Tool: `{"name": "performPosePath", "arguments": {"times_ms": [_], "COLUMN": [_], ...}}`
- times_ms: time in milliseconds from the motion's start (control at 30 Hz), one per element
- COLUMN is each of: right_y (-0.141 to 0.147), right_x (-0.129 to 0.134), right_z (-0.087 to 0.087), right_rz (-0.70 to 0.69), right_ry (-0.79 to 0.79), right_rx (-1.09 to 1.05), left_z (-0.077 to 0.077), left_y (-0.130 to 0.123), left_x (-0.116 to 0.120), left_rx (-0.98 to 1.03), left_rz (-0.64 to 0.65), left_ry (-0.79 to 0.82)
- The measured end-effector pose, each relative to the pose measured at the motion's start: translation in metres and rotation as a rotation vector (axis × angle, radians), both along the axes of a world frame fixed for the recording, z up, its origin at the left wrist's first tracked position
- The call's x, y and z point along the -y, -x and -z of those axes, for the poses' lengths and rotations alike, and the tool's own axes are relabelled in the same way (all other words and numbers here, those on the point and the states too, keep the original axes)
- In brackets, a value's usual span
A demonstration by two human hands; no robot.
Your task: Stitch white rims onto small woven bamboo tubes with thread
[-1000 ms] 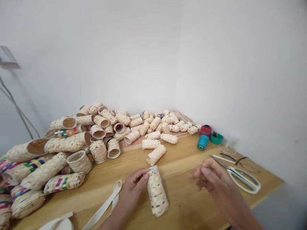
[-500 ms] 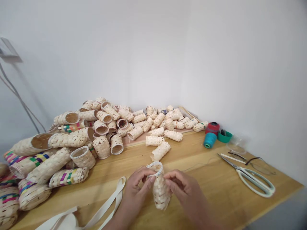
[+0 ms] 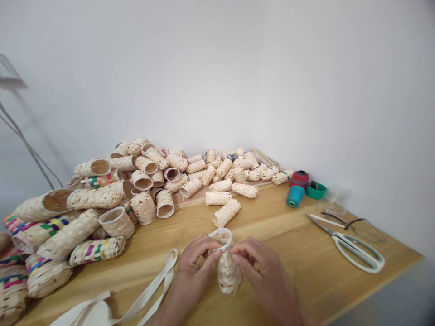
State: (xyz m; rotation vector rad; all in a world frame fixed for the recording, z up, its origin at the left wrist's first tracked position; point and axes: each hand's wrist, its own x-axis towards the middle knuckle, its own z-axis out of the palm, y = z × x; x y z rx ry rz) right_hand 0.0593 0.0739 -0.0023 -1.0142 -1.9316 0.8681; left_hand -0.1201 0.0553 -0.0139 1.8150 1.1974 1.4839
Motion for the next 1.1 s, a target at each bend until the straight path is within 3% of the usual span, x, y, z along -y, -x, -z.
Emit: {"name": "performPosePath", "arguments": {"times_ms": [400, 833, 1100], "right_y": [0.0, 0.003, 0.005], "right_x": [0.003, 0.012, 0.013], "right_z": [0.001, 0.001, 0.008], "right_rz": [0.021, 0.123, 0.186], "right_ry": [-0.003, 0.024, 0.011], "right_rx": [-0.015, 0.105, 0.095], "left_z": [-0.003, -0.006, -0.001], "left_y": [-0.001, -0.003, -0.005], "left_x": [0.001, 0.004, 0.006], "left_rx": [-0.039, -0.422, -0.546], "left_rz": [0.006, -0.119, -0.143], "left_ry": [-0.032, -0.422, -0.454]}}
